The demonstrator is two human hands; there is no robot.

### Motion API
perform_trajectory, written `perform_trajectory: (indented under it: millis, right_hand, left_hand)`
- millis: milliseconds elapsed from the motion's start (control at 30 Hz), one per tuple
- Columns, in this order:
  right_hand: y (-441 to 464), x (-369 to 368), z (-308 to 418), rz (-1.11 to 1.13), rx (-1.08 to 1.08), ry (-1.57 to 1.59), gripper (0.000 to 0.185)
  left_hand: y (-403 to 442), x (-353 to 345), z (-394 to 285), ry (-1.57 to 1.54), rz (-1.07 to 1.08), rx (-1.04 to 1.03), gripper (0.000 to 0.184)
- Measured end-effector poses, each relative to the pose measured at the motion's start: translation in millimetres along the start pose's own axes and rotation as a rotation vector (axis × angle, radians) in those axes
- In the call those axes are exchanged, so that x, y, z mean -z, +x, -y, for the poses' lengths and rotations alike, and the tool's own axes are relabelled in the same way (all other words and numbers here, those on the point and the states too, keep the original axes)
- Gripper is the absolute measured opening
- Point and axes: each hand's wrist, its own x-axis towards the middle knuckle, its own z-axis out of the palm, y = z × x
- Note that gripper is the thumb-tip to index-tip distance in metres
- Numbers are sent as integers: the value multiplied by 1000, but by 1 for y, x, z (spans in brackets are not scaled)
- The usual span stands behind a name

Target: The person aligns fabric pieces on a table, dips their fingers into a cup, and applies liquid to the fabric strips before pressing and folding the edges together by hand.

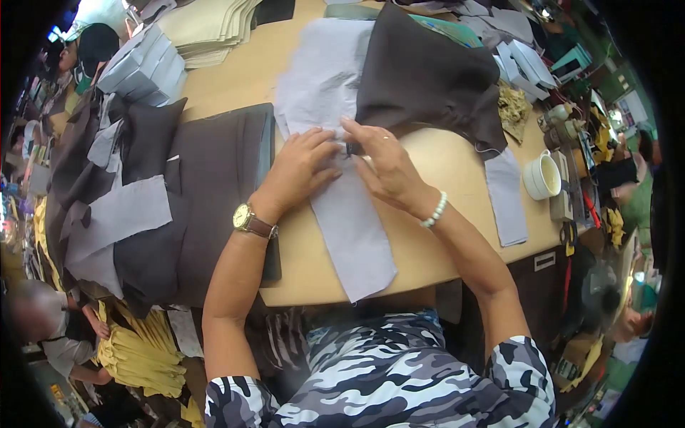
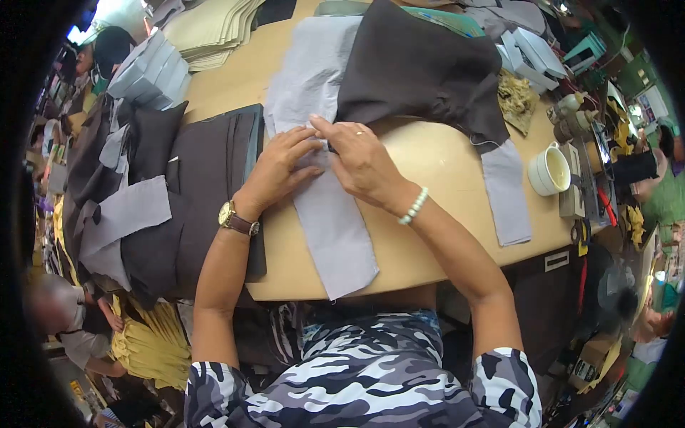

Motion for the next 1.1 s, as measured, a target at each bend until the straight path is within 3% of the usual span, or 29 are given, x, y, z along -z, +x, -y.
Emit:
perform_trajectory:
  millis: [200,333,533,733,1100]
  right_hand:
    - [-6,-14,-20,112,-171,54,67]
    - [-13,-10,-18,38,-141,74,62]
    - [-26,-6,-11,67,-262,56,51]
    - [-27,-8,-8,101,-231,1,45]
    - [-22,-8,-8,199,-106,-233,32]
  left_hand:
    - [-4,2,1,157,88,32,46]
    - [-5,3,-4,229,138,91,49]
    - [-10,-6,2,325,77,123,48]
    - [-2,-10,1,231,-113,46,30]
    - [7,-19,5,133,-126,65,4]
